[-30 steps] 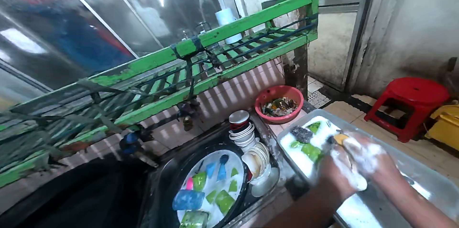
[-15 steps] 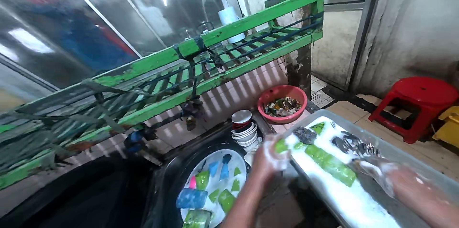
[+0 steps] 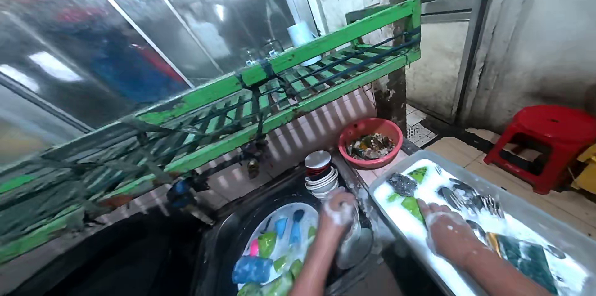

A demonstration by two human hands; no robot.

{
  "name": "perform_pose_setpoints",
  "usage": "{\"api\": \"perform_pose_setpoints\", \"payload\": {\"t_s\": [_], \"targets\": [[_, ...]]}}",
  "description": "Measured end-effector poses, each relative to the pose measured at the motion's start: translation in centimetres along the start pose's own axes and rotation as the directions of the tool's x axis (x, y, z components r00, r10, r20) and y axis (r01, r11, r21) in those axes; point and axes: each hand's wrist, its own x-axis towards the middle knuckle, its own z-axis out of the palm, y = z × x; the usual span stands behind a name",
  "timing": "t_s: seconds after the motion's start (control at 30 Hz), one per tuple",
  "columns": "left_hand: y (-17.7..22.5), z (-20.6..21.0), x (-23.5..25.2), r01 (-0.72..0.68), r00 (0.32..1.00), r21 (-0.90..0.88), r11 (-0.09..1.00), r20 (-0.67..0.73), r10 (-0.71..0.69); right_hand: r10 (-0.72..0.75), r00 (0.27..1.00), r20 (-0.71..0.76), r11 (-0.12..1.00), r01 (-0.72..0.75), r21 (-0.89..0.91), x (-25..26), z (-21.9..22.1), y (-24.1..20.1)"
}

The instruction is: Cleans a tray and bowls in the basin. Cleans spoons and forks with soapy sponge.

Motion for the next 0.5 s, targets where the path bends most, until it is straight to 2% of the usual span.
{"api": "perform_pose_setpoints", "payload": {"t_s": [0.1,0.17,0.2,0.27,0.33,0.37,0.4,0.43,0.5], "targets": [[4.9,3.6,0.4,-0.023,0.975,-0.283,0.959,0.206,0.085,0.033,0.987,0.160,0.966,-0.073,0.248,0.0,-0.2,1.3],[6.9,5.3,0.3,0.037,0.946,-0.358,0.933,0.313,0.083,-0.006,0.970,0.244,0.849,-0.124,0.514,-0.9,-0.5,3.3],[7.6,6.0,0.2,0.093,0.934,-0.411,0.907,0.352,0.064,-0.033,0.964,0.264,0.737,-0.155,0.658,-1.8,-0.8,4.3],[9.0,7.3,-0.4,0.251,0.906,-0.504,0.827,0.423,-0.017,-0.128,0.959,0.254,0.434,-0.177,0.883,-4.0,-1.5,5.8],[10.2,9.0,-1.1,0.387,0.866,-0.538,0.749,0.491,-0.095,-0.263,0.944,0.199,0.175,-0.157,0.972,-5.9,-2.4,6.7],[10.7,10.1,-1.4,0.423,0.859,-0.556,0.715,0.497,-0.122,-0.292,0.941,0.168,0.111,-0.142,0.984,-6.6,-2.8,6.6],[11.1,11.2,-1.8,0.433,0.867,-0.582,0.688,0.479,-0.140,-0.283,0.948,0.144,0.099,-0.120,0.988,-7.1,-3.1,6.4],[11.4,12.3,-2.0,0.415,0.889,-0.618,0.668,0.431,-0.154,-0.239,0.964,0.117,0.141,-0.085,0.986,-7.3,-3.1,6.1],[11.7,14.2,-2.1,0.364,0.927,-0.666,0.651,0.327,-0.185,-0.092,0.991,0.094,0.395,-0.050,0.917,-7.3,-2.9,5.1]]}}
